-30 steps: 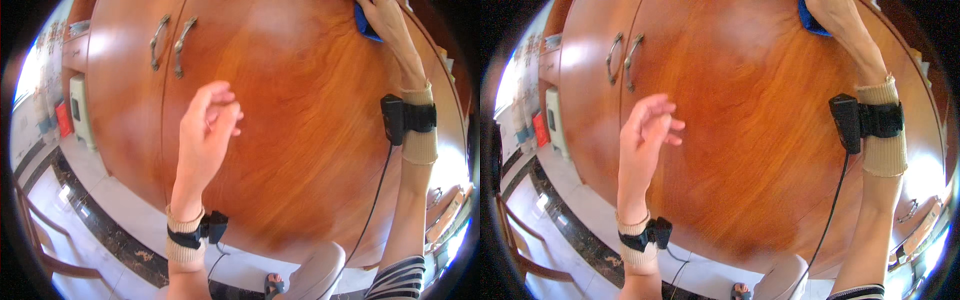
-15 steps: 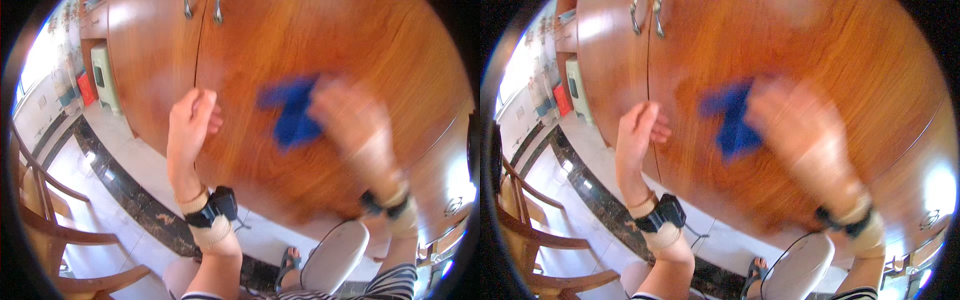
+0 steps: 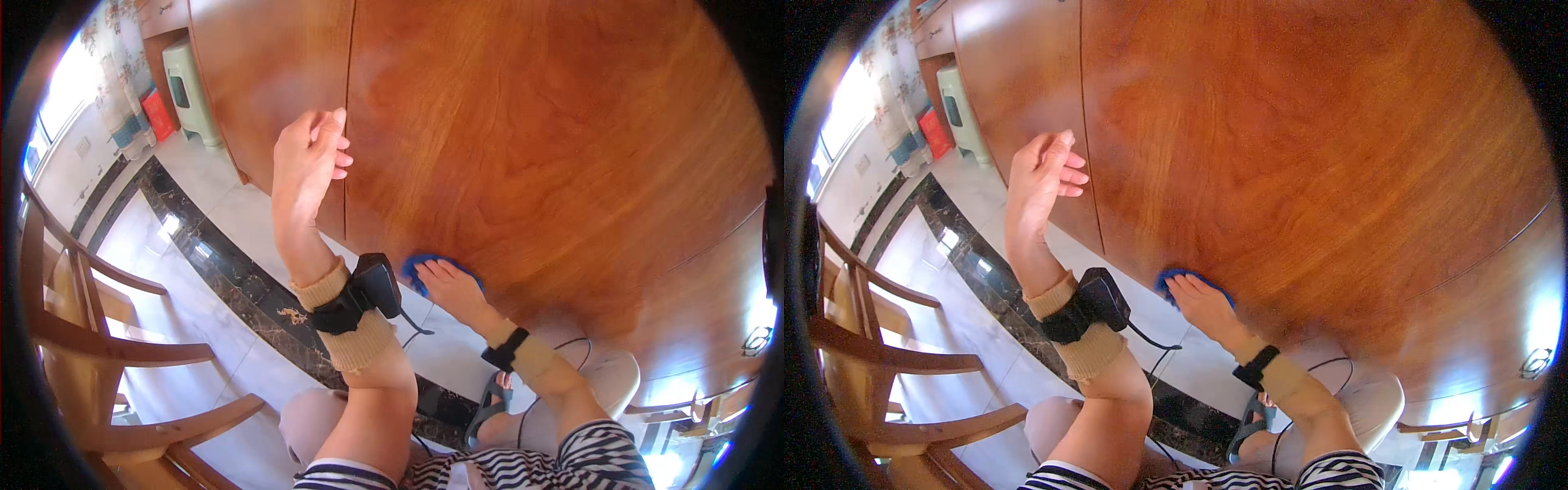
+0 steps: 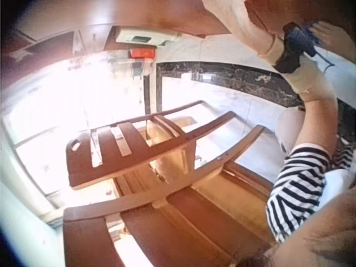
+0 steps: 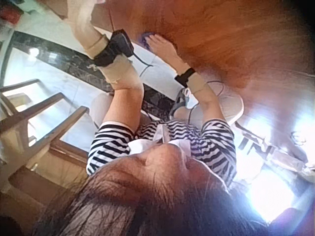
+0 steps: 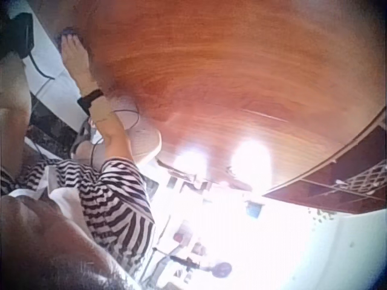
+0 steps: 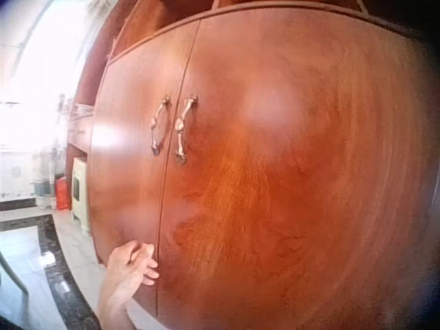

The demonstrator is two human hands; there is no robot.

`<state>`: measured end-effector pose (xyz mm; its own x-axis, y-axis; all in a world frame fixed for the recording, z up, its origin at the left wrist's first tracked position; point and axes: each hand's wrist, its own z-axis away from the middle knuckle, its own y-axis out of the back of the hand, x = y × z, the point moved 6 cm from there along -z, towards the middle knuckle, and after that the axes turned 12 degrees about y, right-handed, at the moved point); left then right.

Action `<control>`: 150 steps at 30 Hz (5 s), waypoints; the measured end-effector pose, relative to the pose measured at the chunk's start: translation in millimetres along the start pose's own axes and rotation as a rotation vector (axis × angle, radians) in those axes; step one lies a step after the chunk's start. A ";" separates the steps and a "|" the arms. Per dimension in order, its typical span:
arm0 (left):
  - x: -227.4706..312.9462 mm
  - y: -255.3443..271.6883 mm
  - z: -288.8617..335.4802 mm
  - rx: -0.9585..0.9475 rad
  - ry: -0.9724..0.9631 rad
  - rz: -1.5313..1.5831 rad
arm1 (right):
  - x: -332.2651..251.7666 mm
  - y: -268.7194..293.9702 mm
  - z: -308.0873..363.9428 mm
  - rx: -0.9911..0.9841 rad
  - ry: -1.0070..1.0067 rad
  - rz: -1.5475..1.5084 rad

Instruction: Cleaning the surfaces and handles of a wooden cabinet using a blue cloth.

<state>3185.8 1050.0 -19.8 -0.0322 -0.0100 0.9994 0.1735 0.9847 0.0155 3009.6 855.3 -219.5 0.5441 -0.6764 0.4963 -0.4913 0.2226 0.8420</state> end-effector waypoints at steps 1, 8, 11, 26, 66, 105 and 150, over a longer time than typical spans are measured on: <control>-1.3 2.4 -1.8 0.008 -0.008 0.004 | 7.3 1.5 0.7 0.006 0.007 0.007; -26.5 2.2 -11.5 0.049 0.017 0.066 | 169.6 314.6 -70.6 0.480 -0.330 0.789; -23.8 -19.0 -16.0 0.062 -0.022 0.133 | 185.6 322.7 -92.4 0.631 -0.493 0.939; -52.1 36.7 -25.5 0.509 -0.073 -0.048 | -19.6 -115.3 -110.5 0.037 -0.164 -0.478; -91.8 -113.7 225.0 0.571 0.781 0.921 | 23.3 115.8 -31.5 -0.391 -0.816 -1.681; 459.7 7.1 -57.8 0.534 -0.218 0.042 | 373.7 637.3 -376.5 0.005 -0.057 -0.637; 313.7 207.2 -287.6 0.513 0.135 0.147 | 452.9 458.6 -672.8 -0.376 -0.460 -0.608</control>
<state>3494.8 1200.9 305.5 0.0884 0.1450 0.9855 -0.3361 0.9357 -0.1075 3488.2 1123.4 533.6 0.2700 -0.9538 -0.1318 0.0998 -0.1085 0.9891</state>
